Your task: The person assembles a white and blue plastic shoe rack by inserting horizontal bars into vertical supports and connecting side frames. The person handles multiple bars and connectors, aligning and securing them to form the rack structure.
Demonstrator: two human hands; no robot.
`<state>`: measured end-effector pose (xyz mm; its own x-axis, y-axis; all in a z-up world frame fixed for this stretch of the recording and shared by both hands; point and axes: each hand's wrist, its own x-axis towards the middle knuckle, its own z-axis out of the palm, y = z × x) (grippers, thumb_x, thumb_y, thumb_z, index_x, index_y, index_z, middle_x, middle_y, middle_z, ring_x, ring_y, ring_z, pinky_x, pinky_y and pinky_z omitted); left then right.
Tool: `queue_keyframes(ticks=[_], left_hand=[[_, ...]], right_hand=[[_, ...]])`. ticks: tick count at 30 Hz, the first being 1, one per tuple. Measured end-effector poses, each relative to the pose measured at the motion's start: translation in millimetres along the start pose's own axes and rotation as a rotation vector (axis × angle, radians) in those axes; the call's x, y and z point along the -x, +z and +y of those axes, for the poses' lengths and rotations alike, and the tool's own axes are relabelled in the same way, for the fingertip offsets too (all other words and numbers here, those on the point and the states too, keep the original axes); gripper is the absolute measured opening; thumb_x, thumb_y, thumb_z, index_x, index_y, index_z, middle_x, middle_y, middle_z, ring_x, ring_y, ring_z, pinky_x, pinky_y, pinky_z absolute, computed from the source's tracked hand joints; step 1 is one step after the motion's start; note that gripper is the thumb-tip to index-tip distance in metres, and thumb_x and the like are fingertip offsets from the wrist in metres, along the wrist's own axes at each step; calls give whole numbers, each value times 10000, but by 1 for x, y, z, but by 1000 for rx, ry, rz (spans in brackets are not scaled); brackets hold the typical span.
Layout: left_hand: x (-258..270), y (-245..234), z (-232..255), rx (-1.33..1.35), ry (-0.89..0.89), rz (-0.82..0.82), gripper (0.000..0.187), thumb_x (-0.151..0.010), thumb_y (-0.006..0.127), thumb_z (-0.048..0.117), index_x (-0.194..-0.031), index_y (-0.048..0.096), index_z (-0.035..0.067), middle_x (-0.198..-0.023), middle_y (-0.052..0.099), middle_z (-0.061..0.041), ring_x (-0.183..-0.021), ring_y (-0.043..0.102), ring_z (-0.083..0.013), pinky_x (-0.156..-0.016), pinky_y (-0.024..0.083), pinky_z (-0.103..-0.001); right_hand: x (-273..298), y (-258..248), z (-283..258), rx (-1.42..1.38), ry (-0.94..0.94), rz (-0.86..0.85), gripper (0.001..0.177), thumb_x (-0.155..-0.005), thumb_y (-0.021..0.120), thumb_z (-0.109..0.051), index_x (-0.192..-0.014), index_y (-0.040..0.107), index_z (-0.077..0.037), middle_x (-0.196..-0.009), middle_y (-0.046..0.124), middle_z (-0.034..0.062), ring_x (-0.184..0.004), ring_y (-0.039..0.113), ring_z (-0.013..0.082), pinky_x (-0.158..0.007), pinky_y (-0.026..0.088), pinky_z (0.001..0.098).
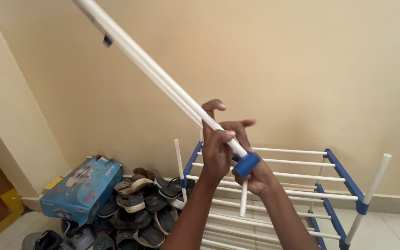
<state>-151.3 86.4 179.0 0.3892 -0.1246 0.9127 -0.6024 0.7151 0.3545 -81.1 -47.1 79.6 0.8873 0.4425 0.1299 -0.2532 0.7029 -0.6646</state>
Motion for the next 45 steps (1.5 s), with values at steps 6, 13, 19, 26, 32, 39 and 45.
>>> queue_keyframes(ticks=[6,13,19,26,32,39,45], left_hand=[[7,1,20,-65,-270,-135,589,-839,461,36,-1404,296,63,-683,615,-107,-697,649,-226,-1009,528,-489],[18,-27,28,-529,-527,238,780,-729,410,-88,-1439,208,162,-995,670,-183,-852,701,-233,-741,585,-340],[39,-42,6,-551,-622,212,764,-817,398,-47,-1476,112,213,-1146,700,-217,-937,755,-250,-681,579,-314],[44,-40,6,-613,-884,229,859,-804,386,-24,-1497,10,315,-1187,696,-171,-861,782,-287,-652,637,-460],[59,-56,-9,-490,-771,205,858,-829,404,-25,-1520,21,308,-1315,641,-226,-983,774,-309,-733,651,-410],[80,-63,-30,-180,-526,298,847,-783,423,-161,-1458,206,302,-1621,341,-171,-1323,586,-366,-885,627,-439],[89,-75,-43,69,-490,399,822,-680,367,-216,-1339,320,274,-1575,408,-235,-1317,573,-452,-924,601,-517]], right_hand=[[-19,-30,-8,-304,-75,216,195,-956,590,-230,-1077,568,-78,-913,634,34,-719,680,85,-601,593,200],[0,-73,-56,74,-473,267,327,-900,773,-98,-1170,596,-151,-834,623,-56,-637,556,8,-424,349,139],[27,-58,-65,217,-580,402,491,-863,783,-100,-1269,522,-190,-876,622,-63,-661,526,7,-447,310,163],[34,-67,-72,397,-627,495,511,-853,780,-170,-1295,525,-193,-930,611,-50,-789,609,49,-464,320,188],[39,-68,-76,268,-575,409,369,-999,580,-486,-1236,519,-210,-957,622,-43,-805,638,132,-443,321,189],[50,-63,-76,291,-582,279,511,-1058,438,-620,-1302,526,-180,-1044,624,33,-845,657,180,-433,348,183],[62,-62,-78,392,-446,381,672,-980,324,-674,-1379,487,-158,-1066,652,98,-914,755,241,-394,331,187]])
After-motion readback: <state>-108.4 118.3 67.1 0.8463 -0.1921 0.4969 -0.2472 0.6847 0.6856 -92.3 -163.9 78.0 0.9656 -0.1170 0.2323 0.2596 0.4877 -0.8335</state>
